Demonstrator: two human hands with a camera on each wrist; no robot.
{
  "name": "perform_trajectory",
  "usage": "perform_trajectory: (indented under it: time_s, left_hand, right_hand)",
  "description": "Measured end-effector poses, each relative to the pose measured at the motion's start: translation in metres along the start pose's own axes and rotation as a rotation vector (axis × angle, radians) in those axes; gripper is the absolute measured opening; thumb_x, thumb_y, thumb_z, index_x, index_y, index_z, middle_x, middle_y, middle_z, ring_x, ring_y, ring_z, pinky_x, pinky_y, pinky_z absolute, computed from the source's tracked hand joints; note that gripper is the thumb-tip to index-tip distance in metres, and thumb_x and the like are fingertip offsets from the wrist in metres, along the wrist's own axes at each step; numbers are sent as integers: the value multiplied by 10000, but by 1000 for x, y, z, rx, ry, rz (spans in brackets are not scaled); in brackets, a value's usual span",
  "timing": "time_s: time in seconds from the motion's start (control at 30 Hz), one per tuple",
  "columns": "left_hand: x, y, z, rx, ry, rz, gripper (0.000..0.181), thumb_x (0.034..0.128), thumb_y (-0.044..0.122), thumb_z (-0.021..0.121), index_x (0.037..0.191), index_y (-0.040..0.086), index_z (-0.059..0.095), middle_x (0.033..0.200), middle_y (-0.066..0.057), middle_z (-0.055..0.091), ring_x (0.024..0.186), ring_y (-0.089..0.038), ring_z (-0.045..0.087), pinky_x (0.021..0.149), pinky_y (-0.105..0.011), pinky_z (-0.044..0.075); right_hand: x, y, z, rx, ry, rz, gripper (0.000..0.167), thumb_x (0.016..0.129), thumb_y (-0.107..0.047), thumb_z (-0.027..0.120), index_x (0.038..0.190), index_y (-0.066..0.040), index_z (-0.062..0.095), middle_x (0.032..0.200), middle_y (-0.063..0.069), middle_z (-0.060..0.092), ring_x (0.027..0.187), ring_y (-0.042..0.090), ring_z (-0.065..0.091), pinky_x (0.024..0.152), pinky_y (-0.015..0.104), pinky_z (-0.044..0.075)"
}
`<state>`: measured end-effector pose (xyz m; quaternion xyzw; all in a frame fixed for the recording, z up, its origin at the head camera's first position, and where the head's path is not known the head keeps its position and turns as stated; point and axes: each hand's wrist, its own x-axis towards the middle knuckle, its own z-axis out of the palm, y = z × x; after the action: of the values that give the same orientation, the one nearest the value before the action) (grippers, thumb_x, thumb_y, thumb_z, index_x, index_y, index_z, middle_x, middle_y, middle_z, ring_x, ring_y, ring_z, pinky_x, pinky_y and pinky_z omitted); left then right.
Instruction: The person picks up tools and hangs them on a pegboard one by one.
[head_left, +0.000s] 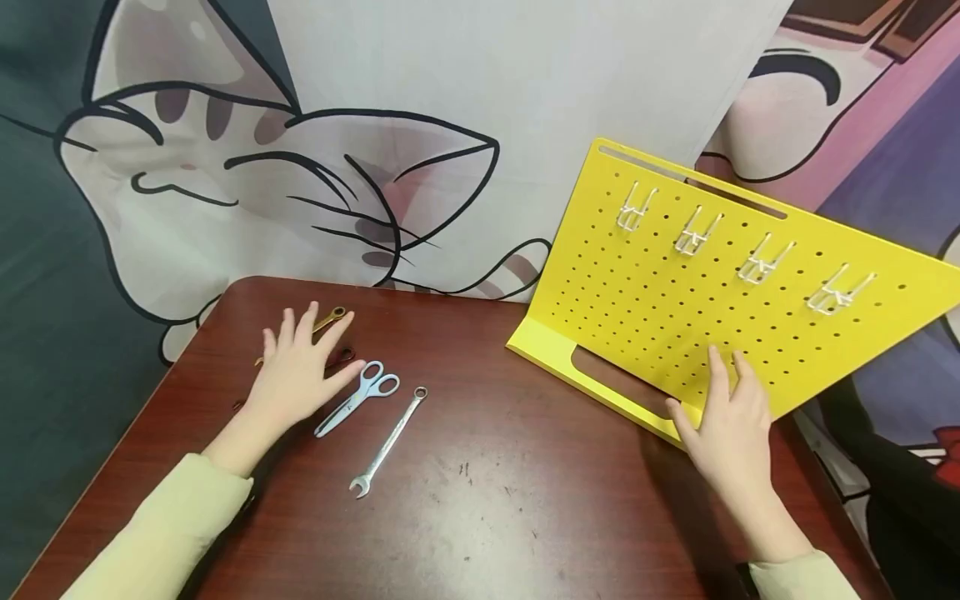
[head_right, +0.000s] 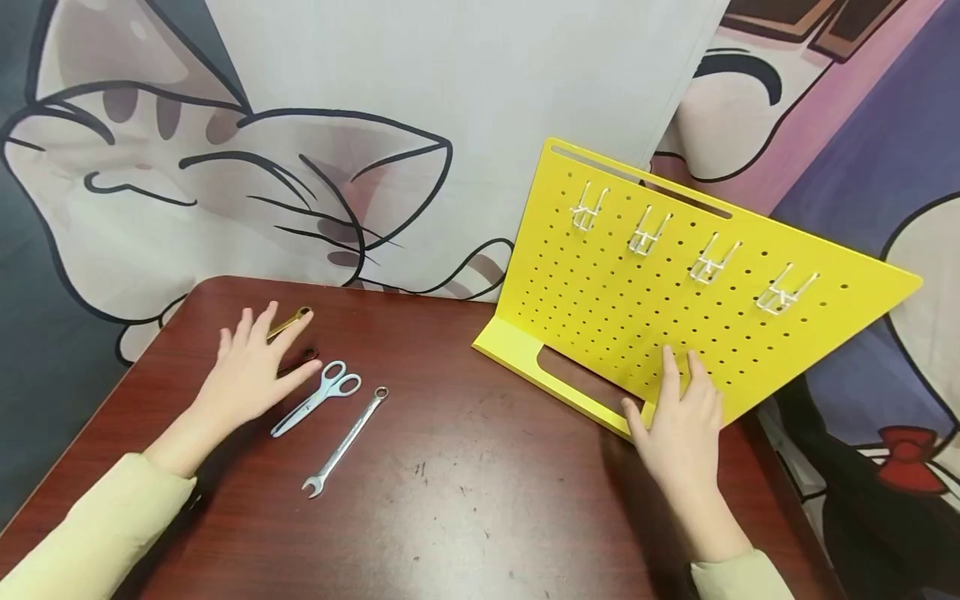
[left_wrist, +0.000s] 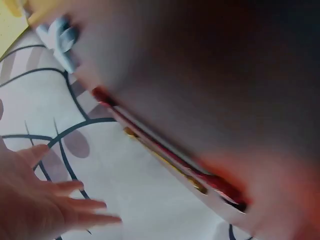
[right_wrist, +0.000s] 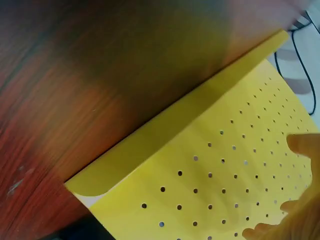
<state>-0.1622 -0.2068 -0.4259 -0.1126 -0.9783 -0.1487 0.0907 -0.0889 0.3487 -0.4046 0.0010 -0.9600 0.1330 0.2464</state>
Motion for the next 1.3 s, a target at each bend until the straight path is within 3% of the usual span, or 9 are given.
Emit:
perform_trajectory:
  time_s: [0.2,0.43,0.57,0.63,0.8,0.87,1.0,1.17,1.3]
  left_hand:
    - [30,18,-4,-128,-6,67,689,1028,434,656,1615,147,437,1655,-325,352,1536,-575,304,1217,-798,215]
    - [66,47,6,-226,46,143,637,1023,363,690,1563,79,508,1586,-246,495,1486,-444,450,1232,-648,347]
    - [85,67,13,-306,45,171,612,1018,351,705,1535,69,540,1560,-194,540,1481,-397,473,1237,-591,375]
    - [93,77,16,-356,32,167,607,1017,355,707,1533,80,545,1559,-171,547,1485,-376,473,1243,-568,379]
    - [111,101,25,-489,27,144,575,1015,328,718,1521,102,564,1554,-150,559,1464,-342,505,1226,-532,414]
    - [118,109,28,-566,39,138,543,1012,287,731,1497,91,586,1521,-154,587,1424,-338,544,1204,-522,442]
    - [131,124,35,-788,53,109,490,997,182,753,1446,38,617,1438,-185,648,1361,-339,597,1177,-495,486]
    - [147,143,43,-1041,12,48,472,995,84,739,1433,-25,604,1432,-255,643,1364,-386,607,1192,-477,483]
    - [158,158,52,-1165,-15,31,458,990,24,723,1424,-55,602,1429,-290,632,1338,-423,620,1181,-473,493]
  right_hand:
    - [7,-8,-11,106,149,28,827,884,-172,751,1614,-39,388,1559,351,386,1377,610,383,1060,743,347]
    - [20,-11,-18,222,348,35,662,913,-135,719,1532,-32,509,1463,336,508,1366,542,438,1146,656,352]
    - [25,-8,-24,268,444,76,596,918,-133,709,1486,-35,556,1385,340,560,1311,480,488,1162,502,373]
    - [28,-7,-27,288,487,103,551,926,-106,706,1459,-34,587,1355,292,598,1295,314,535,1154,375,377]
    - [32,-3,-36,344,574,173,507,911,-5,706,1413,-24,634,1275,-143,600,1255,-109,453,1108,165,392]
    - [33,-4,-39,360,602,197,482,910,-3,697,1390,-22,651,1278,-156,602,1240,-137,463,1106,151,404]
    - [35,-11,-51,394,652,247,460,921,-33,668,1381,-47,653,1310,46,651,1223,-108,504,1118,171,427]
    - [38,-6,-61,402,683,328,446,944,-75,642,1389,-99,635,1249,-171,565,1229,-71,529,1142,179,431]
    - [39,8,-63,380,689,388,439,961,-98,636,1400,-111,615,1241,-255,491,1246,-70,518,1150,169,414]
